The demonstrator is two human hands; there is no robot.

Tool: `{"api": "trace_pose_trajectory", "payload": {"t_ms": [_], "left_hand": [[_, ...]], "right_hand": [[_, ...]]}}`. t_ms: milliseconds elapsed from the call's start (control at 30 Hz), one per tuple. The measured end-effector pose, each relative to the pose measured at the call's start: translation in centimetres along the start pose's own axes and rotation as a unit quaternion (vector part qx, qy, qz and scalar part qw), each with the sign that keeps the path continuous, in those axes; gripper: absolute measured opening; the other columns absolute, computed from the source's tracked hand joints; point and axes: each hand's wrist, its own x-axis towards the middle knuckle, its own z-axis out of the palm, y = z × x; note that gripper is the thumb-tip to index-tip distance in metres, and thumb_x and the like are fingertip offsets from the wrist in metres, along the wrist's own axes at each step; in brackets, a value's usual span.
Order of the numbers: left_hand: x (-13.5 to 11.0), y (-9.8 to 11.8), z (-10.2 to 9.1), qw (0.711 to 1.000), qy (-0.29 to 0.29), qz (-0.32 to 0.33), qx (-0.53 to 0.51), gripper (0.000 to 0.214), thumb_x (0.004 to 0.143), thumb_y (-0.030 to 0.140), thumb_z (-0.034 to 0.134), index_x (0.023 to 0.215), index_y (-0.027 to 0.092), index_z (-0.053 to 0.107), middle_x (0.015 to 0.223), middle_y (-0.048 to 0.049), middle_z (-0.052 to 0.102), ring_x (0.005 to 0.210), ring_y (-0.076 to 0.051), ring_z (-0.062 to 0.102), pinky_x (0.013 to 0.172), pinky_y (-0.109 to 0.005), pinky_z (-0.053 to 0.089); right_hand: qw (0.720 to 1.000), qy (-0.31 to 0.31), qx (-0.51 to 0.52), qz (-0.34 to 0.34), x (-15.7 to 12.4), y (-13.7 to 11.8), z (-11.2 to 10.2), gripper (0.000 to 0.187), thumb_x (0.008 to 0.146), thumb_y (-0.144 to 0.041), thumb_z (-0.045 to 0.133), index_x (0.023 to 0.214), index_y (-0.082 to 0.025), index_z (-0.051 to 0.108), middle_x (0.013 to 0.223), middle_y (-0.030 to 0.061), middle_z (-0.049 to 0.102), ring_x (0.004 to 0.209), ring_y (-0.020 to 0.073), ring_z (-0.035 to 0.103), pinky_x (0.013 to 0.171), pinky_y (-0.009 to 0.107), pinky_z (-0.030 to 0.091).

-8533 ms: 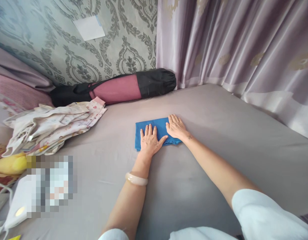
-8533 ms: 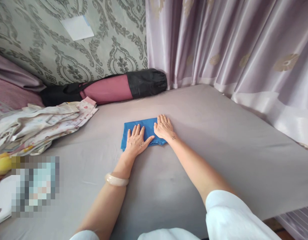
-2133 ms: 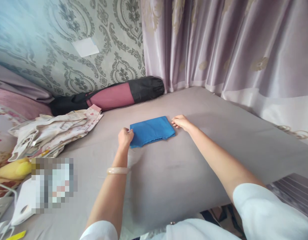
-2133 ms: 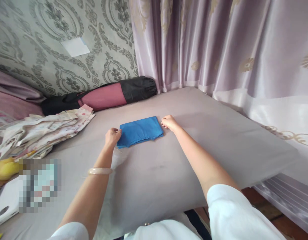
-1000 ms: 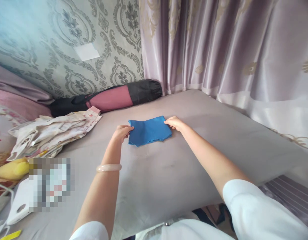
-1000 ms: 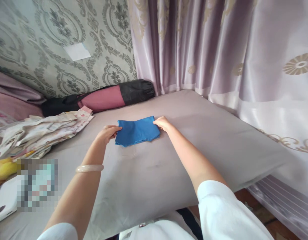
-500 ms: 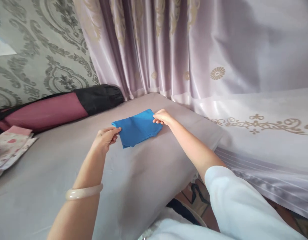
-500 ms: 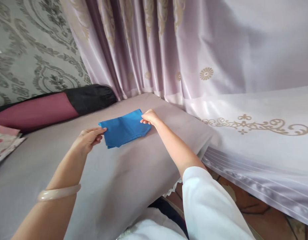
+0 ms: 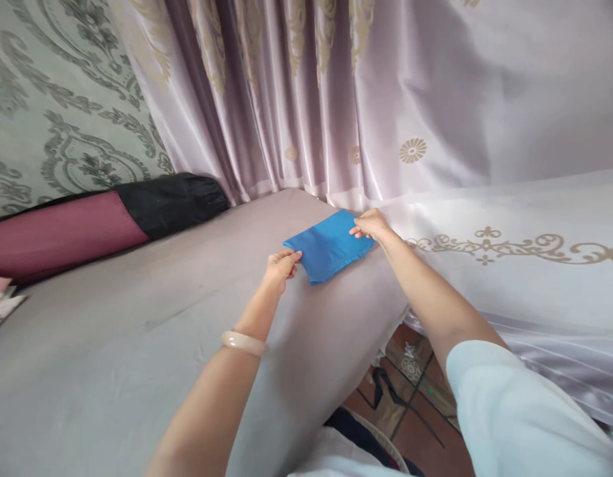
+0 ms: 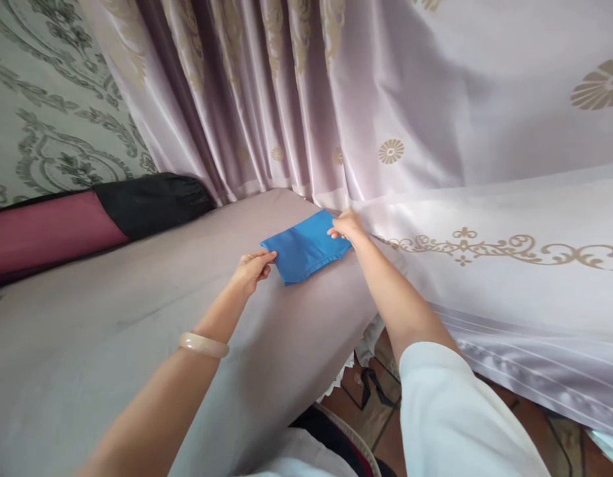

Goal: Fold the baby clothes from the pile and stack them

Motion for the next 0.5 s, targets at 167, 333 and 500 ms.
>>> {"api": "trace_pose_trajectory", "payload": {"t_ms": [167,333,500], "left_hand": [[1.2,-1.1,4.2,0.999,-0.029,-0.013,0.022,0.026,0.080,0.022,0.065,0.059,0.017,0.051,0.060,0.0023,0.056,0.037,-0.003,0.036,0.040,-0.021,0.023],[2.5,-2.3,6.9,0.998,-0.030,-0.005,0.058,0.025,0.085,0.023,0.062,0.063,0.017,0.052,0.062,0.0021,0.056,0.036,-0.003,0.036,0.040,-0.021,0.024],[4.2,-3.9,7.3,0.992,-0.003,0.012,0.123,0.020,0.087,0.025,0.059,0.069,0.018,0.062,0.058,0.0029,0.051,0.045,-0.008,0.046,0.046,-0.022,0.034]], "right_hand": [[0.998,0.048,-0.034,-0.003,1.9,1.8,-2.7,0.020,0.098,-0.029,0.054,0.096,-0.012,0.064,0.077,0.0077,0.074,0.049,0.0104,0.063,0.040,0.018,0.041],[0.985,0.117,-0.123,-0.010,3.2,2.6,-3.4,0.030,0.098,-0.030,0.050,0.080,-0.014,0.068,0.066,0.0071,0.070,0.062,0.0175,0.069,0.061,0.026,0.053],[0.974,0.153,-0.165,-0.036,3.5,3.2,-2.5,0.033,0.098,-0.027,0.045,0.085,-0.015,0.073,0.072,0.0098,0.072,0.079,0.0226,0.072,0.080,0.034,0.053]]}}
